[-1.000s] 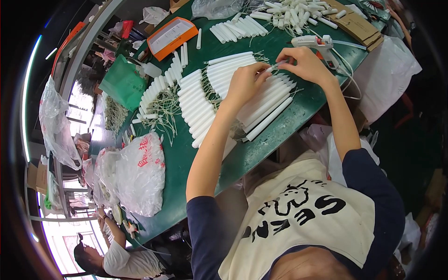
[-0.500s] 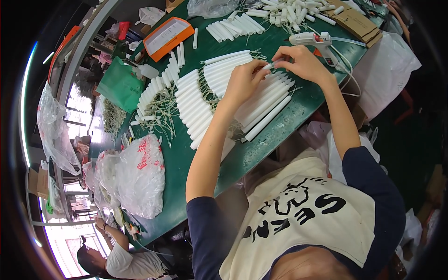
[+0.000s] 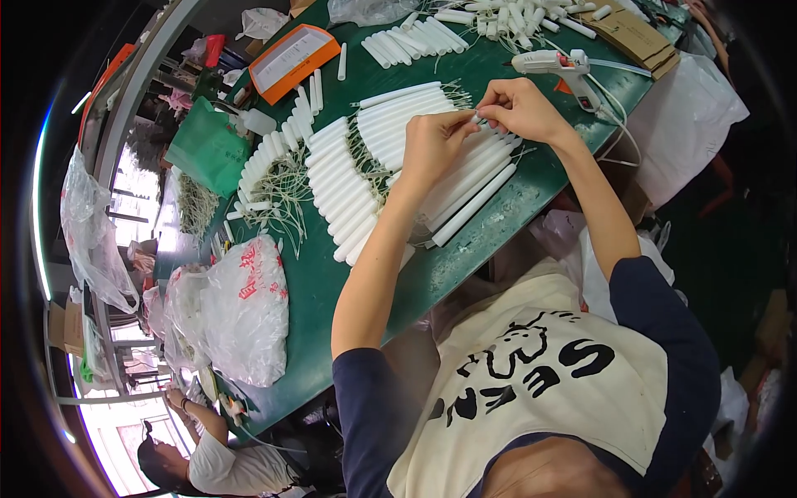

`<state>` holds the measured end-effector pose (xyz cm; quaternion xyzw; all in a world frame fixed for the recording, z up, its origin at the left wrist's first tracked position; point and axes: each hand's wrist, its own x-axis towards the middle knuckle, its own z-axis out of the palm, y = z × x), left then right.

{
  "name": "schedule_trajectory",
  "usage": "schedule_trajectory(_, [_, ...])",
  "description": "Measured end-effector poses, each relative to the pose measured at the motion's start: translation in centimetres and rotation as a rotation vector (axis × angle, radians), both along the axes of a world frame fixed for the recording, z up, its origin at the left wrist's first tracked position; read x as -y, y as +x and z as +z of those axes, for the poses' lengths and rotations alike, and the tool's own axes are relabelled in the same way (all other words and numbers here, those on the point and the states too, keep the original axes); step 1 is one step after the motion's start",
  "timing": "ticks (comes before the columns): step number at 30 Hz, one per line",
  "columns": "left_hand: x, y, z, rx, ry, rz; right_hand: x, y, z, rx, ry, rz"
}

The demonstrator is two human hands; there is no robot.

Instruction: Using a hot glue gun to attach green plastic stems to white bases in an assembly line setting.

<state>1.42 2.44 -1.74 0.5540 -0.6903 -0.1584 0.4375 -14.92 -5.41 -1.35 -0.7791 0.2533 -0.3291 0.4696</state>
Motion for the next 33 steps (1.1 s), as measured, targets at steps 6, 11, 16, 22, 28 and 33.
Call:
schedule_trajectory(6, [0.0, -0.1, 0.7, 0.018, -0.036, 0.039, -0.5, 0.5, 0.8, 0.024, 0.134, -0.073])
schedule_trajectory(11, [0.0, 0.4, 0.9, 0.049, -0.018, 0.013, 0.1, -0.2, 0.7, -0.016, -0.018, -0.009])
schedule_trajectory(16, [0.0, 0.5, 1.3, 0.020, 0.023, -0.018, 0.9, -0.8, 0.6, -0.059, -0.758, -0.008])
schedule_trajectory(22, [-0.3, -0.2, 1.4, 0.090, -0.011, 0.008, 0.9, -0.8, 0.2, -0.013, -0.674, 0.048])
schedule_trajectory(28, [-0.3, -0.6, 1.3, 0.127, -0.139, 0.038, 0.6, -0.4, 0.0, -0.071, -0.427, 0.066])
schedule_trajectory(33, [-0.2, -1.0, 1.1, 0.238, -0.162, 0.060, 1.1, -0.1, -0.9, -0.127, -0.310, 0.032])
